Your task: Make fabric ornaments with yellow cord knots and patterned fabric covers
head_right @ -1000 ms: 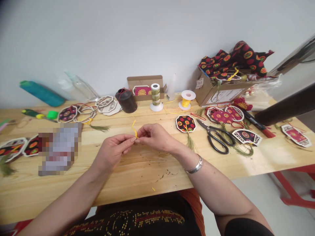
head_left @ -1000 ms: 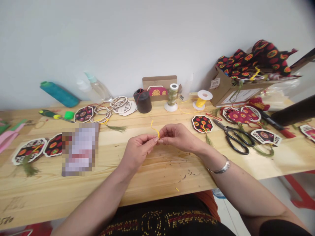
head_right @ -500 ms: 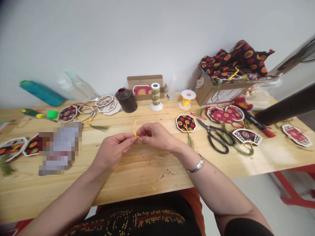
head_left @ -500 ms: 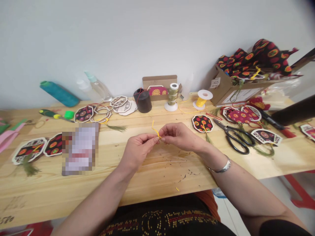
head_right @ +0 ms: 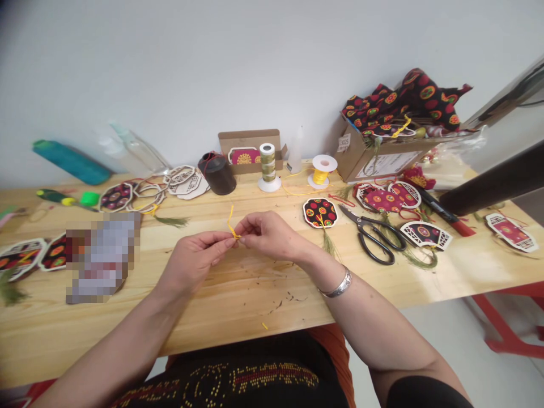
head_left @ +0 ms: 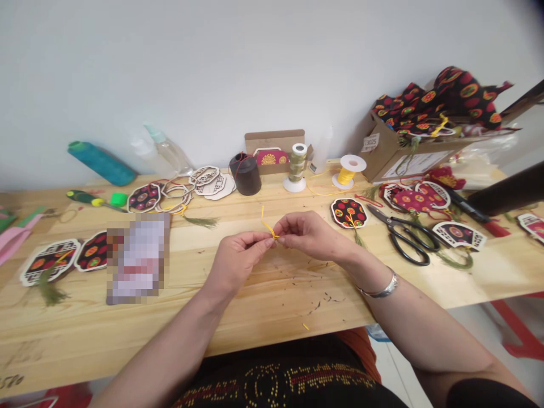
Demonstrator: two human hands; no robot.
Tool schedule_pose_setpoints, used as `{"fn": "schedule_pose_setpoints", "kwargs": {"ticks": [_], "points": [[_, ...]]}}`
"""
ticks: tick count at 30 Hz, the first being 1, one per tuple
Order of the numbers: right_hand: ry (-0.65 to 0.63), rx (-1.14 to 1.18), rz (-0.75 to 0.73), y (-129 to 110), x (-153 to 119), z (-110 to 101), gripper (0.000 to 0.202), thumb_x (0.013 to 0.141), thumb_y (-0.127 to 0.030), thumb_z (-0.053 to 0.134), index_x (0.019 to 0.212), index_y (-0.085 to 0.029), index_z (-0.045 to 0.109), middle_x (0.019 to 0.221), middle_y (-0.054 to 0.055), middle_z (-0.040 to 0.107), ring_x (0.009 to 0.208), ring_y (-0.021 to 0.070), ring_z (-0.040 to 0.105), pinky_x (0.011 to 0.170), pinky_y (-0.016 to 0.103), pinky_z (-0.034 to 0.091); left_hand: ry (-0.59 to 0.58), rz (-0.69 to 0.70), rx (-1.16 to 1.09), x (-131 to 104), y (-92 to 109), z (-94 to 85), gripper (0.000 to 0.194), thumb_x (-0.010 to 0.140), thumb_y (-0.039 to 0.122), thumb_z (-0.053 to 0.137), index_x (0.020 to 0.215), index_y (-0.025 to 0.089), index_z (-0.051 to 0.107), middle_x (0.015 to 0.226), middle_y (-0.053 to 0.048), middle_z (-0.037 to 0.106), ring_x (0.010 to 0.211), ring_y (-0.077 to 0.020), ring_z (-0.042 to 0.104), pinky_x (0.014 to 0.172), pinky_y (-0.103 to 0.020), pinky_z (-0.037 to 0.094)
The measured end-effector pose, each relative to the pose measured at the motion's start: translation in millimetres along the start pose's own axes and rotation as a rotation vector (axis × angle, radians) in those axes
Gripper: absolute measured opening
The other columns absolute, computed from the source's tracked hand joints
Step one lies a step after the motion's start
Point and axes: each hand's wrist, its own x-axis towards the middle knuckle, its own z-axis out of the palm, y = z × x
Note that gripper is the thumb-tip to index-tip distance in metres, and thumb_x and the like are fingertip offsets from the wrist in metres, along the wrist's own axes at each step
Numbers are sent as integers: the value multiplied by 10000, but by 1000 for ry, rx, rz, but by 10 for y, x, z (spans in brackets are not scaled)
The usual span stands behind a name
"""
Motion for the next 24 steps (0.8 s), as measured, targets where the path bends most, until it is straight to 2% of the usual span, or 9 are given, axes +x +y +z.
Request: {"fn": "schedule_pose_setpoints", "kwargs": {"ticks": [6,14,19,24], "points": [[-8,5,2,-4,1,-8,118,720,-201,594,814,-133,615,711,-2,597,621,88,505,581,234,410,10,58,40,-2,23,10,78,701,229,698,738,200,761,493,42,538,480,-87,394,487,-235,310],[-15,-1,-1,-7,-9,-4,99,715,-179,595,798,-133,621,693,-10,596,607,84,504,567,225,407,5,100,44,15,-36,-2,66,715,251,695,717,217,751,546,39,605,509,-88,445,545,-237,373],[37,42,74,-48,-3,4,115,730,-172,610,825,-122,650,665,-15,605,580,77,518,564,222,417,61,80,15,18,-38,3,76,694,270,718,729,215,757,562,34,622,494,-75,417,508,-226,343],[79,-70,159,-111,-3,-11,94,755,-153,602,757,-110,686,558,-24,582,513,69,500,515,210,389,111,15,-104,20,-32,21,126,641,292,750,709,187,752,555,20,618,457,-56,365,440,-207,263]]}}
